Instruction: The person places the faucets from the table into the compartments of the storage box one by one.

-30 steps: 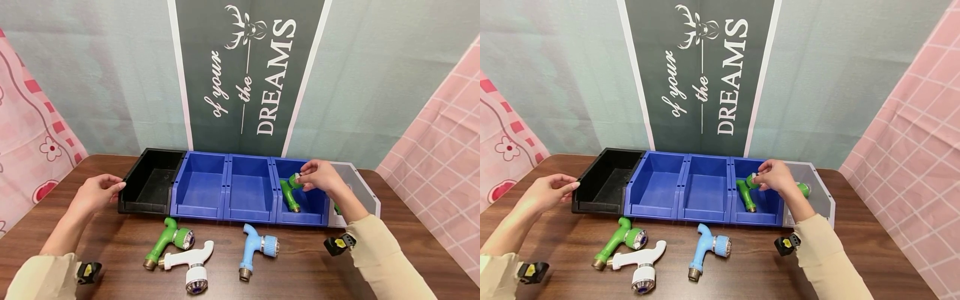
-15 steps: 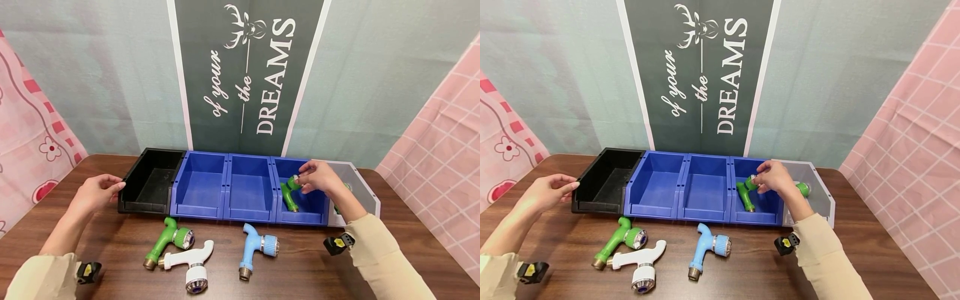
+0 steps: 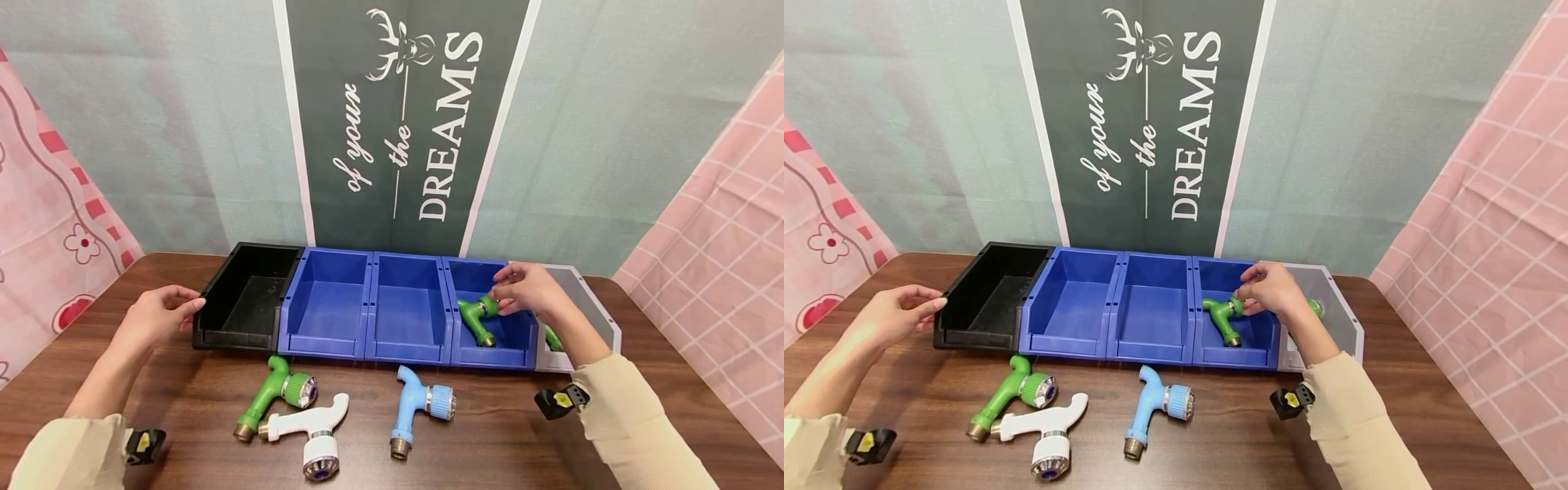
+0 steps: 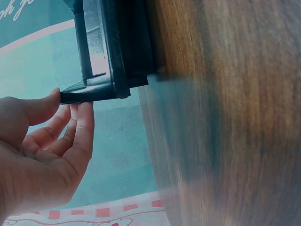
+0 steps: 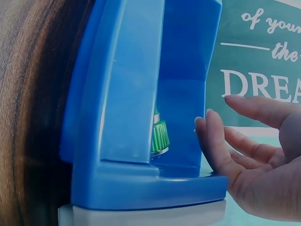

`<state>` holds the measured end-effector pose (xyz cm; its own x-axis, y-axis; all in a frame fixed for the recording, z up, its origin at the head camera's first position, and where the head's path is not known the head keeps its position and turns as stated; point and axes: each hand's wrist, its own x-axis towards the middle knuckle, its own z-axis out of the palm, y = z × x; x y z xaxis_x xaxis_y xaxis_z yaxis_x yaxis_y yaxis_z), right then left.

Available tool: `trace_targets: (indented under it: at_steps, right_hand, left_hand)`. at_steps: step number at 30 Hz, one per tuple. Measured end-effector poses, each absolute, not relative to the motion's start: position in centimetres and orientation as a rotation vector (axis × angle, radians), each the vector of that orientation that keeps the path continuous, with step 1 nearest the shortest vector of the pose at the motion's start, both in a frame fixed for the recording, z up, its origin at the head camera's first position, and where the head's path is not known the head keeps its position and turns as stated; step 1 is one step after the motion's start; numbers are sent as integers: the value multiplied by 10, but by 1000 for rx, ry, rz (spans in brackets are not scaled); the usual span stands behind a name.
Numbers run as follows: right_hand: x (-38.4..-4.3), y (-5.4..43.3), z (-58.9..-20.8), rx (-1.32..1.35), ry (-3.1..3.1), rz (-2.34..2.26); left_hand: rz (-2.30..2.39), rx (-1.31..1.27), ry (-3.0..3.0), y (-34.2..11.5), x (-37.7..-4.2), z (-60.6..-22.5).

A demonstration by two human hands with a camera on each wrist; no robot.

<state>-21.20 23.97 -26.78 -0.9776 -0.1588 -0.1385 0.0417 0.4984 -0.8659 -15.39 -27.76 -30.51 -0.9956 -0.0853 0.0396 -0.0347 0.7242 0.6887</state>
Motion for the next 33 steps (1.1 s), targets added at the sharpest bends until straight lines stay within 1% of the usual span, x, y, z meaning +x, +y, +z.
trace_targets:
  at_steps: [13,21,33]
  right_hand:
    - [-203,238,-261,-120,2533,-1457]
    - [-196,238,-257,-117,2570,-1366]
    - [-184,234,-252,-177,2573,-1348]
  left_hand:
    - [-1110,87,-2863,-277,-154,-304]
    - [-1123,86,-2856,-278,-154,-305]
    - [-1109,84,-2866,-277,-153,-304]
